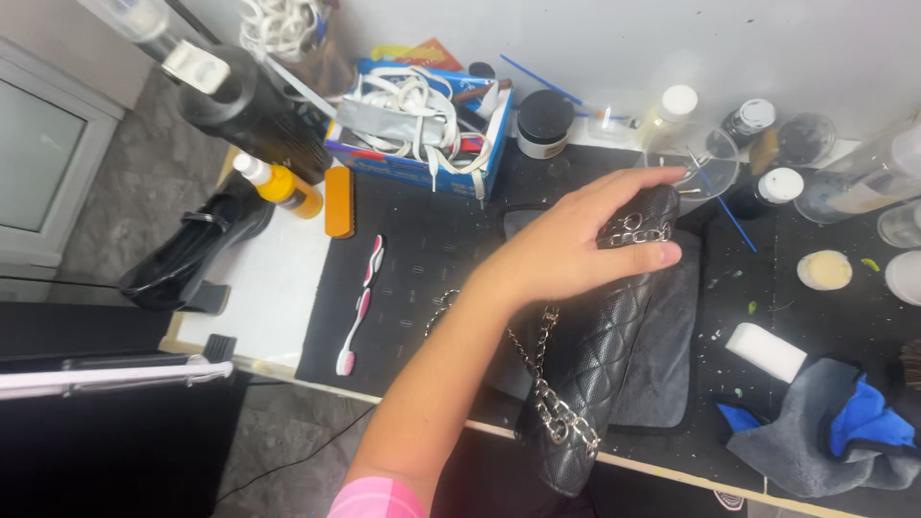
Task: The person cleans a black quilted handbag on a workbench. They apply a cleaning solution from a white bottle onto a sponge and wipe the bag's surface. They then use a small brush to clean the metal chain strap and the hardware details of the bag.
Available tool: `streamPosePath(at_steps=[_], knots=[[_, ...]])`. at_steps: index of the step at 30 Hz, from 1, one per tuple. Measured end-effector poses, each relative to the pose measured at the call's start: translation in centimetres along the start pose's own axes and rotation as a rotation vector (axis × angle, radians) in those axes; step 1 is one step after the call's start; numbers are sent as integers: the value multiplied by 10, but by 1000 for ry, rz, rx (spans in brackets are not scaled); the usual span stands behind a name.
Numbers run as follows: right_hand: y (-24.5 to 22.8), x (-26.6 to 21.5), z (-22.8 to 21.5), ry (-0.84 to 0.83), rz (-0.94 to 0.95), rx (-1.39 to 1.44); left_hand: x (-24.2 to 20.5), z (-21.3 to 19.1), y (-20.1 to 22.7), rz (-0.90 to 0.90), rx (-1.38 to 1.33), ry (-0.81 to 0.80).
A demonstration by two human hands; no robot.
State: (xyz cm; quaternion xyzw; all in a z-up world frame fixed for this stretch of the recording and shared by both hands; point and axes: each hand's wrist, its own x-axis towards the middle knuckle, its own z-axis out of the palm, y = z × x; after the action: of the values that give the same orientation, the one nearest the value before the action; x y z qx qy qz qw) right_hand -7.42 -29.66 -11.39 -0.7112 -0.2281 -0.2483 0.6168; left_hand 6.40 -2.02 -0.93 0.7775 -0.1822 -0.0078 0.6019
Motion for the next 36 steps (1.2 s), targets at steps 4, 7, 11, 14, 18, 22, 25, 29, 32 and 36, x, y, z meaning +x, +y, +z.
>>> streamPosePath(at_steps=[4, 7, 11, 14, 18, 22, 25, 29, 32, 36], knots=[[-1, -11, 3, -92, -90, -105, 19, -17, -23, 99, -158, -100], [-2, -19, 11, -133, -132, -133, 19, -20, -33, 101, -75, -109], [-13, -28, 27, -141, -141, -187, 22, -12, -36, 65, -158, -105], [-27, -30, 36, -119, -55, -176, 20, -11, -29, 27, -164, -57], [-37, -21, 29, 148, 333, 166, 5, -19, -13, -60, -32, 154], [-5, 16, 2, 251, 181, -353, -27, -21, 4, -100, 6, 460], [30, 41, -6, 354, 272, 255, -50, -16, 17, -112, 168, 631], [58, 62, -10, 361, 301, 556, -55, -14, 22, -208, 128, 661], [63, 62, -3, 359, 328, 673, -56, -13, 18, -191, 100, 662], [64, 59, 1, 362, 350, 719, -58, -9, 10, -123, 164, 663]])
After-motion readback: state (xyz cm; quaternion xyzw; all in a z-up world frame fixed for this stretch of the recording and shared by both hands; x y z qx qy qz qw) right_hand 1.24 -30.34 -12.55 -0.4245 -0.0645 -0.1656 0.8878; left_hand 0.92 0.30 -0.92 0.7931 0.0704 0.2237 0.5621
